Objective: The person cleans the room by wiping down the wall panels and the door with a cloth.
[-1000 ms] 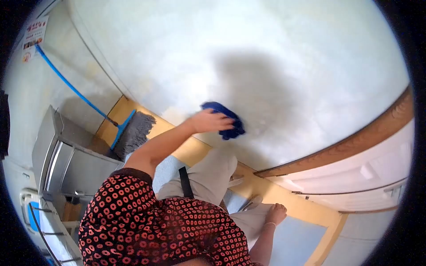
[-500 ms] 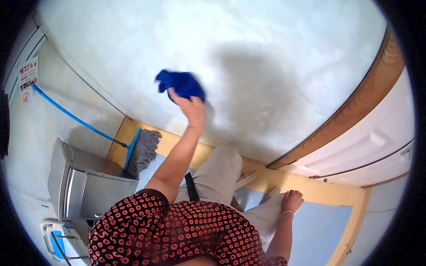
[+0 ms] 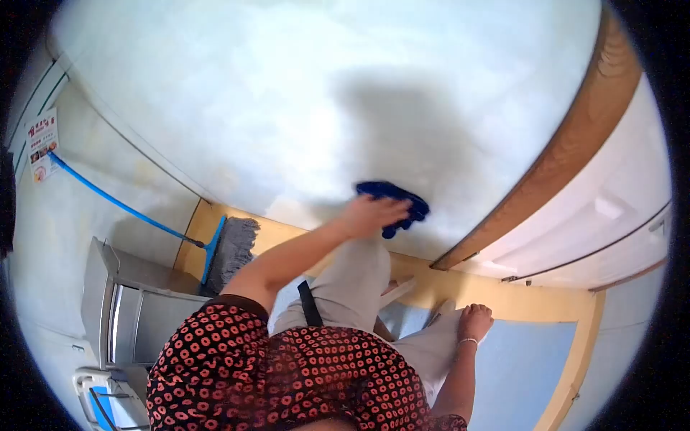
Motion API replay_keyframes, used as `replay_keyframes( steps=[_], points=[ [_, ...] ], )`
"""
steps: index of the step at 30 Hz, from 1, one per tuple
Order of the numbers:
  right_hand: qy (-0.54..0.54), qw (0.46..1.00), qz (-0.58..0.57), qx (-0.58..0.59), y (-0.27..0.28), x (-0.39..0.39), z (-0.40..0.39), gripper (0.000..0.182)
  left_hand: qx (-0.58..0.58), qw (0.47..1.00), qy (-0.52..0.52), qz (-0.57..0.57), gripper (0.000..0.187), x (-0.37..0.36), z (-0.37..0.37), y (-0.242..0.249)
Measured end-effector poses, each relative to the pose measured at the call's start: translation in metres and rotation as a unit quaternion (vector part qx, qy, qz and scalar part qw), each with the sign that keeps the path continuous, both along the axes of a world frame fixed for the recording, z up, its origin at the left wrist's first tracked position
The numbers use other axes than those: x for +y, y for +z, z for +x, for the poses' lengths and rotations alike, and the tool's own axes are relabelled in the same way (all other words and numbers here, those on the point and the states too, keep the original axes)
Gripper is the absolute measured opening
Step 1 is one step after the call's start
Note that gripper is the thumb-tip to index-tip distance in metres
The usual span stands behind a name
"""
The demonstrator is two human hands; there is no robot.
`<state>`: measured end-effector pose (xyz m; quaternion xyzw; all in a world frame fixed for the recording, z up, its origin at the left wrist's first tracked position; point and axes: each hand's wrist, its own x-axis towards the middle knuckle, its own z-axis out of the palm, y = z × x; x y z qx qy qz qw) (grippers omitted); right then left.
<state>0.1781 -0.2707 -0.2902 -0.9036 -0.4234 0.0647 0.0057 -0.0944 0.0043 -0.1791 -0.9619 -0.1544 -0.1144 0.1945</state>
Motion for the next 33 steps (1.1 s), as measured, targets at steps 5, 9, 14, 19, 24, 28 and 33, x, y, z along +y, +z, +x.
replay_keyframes(
  steps=[5,9,14,19,24,28,33],
  points=[
    [0.004,1.000,0.026,-0.008,0.001,0.000,-0.001,0.021,-0.252,0.933,0.205,0.157,0.049,0.034,-0.106,0.111],
    [0.002,1.000,-0.001,0.007,0.005,0.006,-0.002,0.021,-0.577,0.783,0.203,0.115,0.056,0.057,-0.120,0.178],
    [0.000,1.000,0.016,0.005,-0.005,0.003,0.001,0.022,-0.647,0.723,0.202,0.135,0.059,0.059,-0.056,0.202],
    [0.011,1.000,0.007,0.007,-0.001,0.003,-0.001,0.021,-0.427,0.874,0.099,0.212,0.045,0.020,0.032,0.188],
    [0.026,0.996,0.074,0.049,-0.014,0.001,-0.002,0.022,-0.263,0.938,-0.044,0.222,0.033,-0.005,0.084,0.126],
    [0.019,0.998,-0.047,0.027,-0.015,-0.008,0.000,0.024,-0.100,0.961,-0.138,0.217,0.034,-0.007,0.101,0.066],
    [-0.049,0.996,-0.050,0.063,-0.029,-0.050,0.020,0.024,-0.016,0.967,-0.179,0.181,0.038,-0.007,0.116,-0.024]
  ],
)
